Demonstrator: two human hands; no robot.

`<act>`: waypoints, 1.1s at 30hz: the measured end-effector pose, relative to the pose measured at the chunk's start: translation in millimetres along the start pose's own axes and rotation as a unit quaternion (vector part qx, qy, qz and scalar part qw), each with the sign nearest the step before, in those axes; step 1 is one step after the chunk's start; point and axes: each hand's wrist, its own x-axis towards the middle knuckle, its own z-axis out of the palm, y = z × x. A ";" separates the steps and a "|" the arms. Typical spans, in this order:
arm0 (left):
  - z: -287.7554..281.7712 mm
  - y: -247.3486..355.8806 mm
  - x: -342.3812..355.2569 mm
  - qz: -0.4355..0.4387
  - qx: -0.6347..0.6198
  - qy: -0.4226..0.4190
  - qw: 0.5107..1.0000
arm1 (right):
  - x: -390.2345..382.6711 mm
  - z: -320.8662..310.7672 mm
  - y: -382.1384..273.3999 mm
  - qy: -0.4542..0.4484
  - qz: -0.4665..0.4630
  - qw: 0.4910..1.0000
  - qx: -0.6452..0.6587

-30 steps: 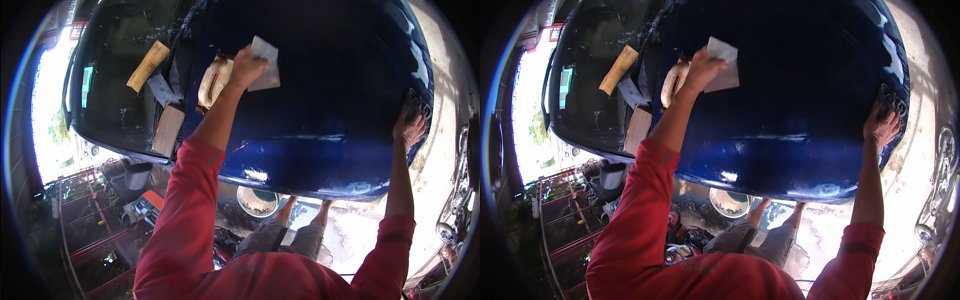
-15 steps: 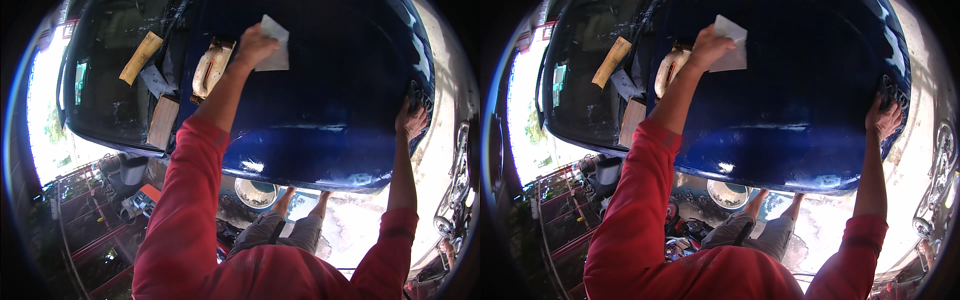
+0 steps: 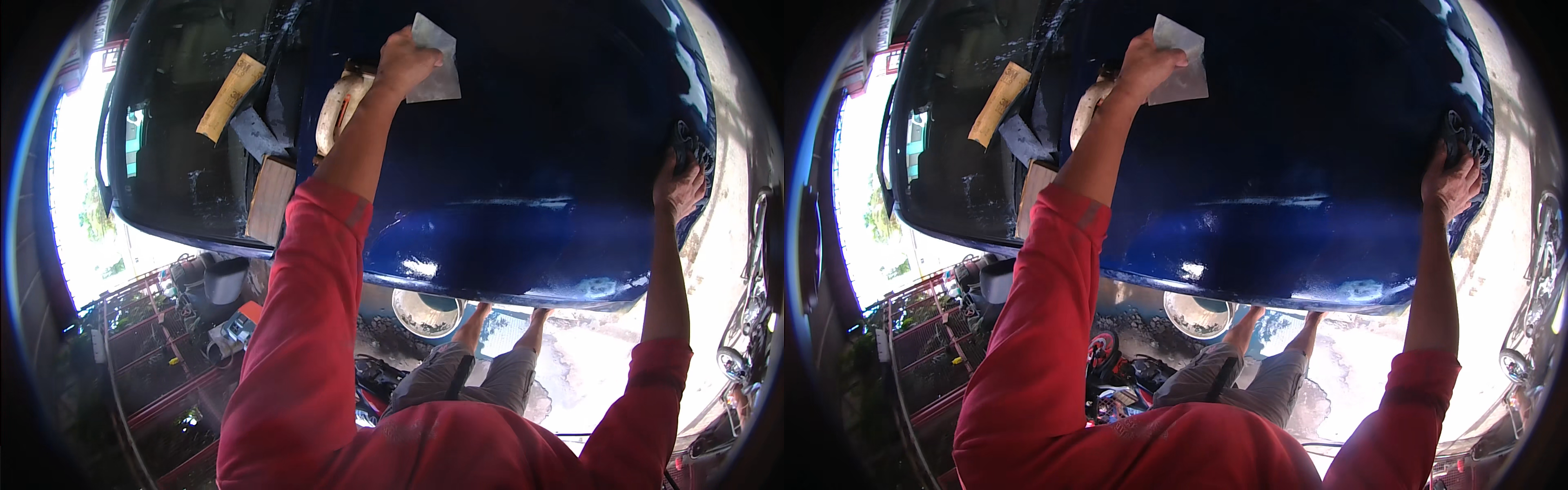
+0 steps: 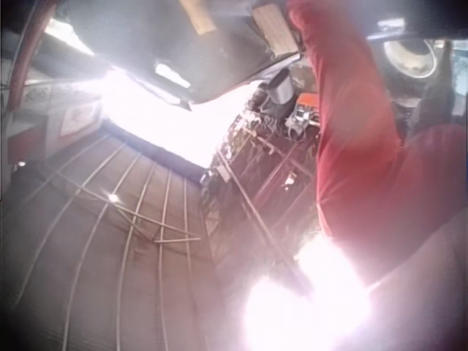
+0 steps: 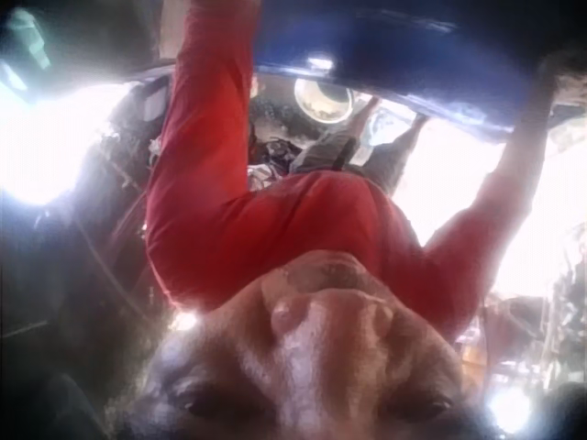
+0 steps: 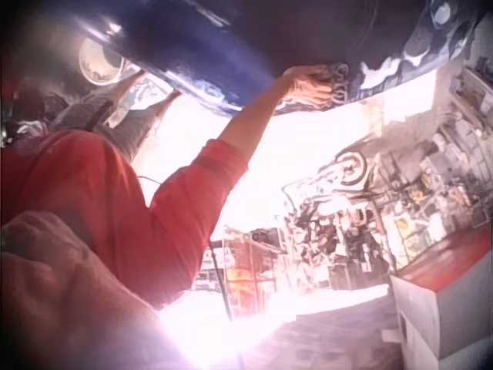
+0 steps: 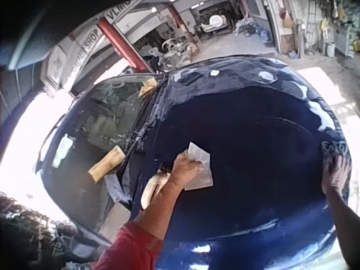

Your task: The person sands the hood of a blue car using a sanding block and a cloth, repeatedly dipping the block into a bucket of water. The person briefly opens and closes the car doors before resuming sanding.

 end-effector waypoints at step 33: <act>28.5 19.0 -29.0 0.037 0.058 -0.004 0.998 | -0.7 -9.6 -10.4 0.003 0.011 1.000 0.007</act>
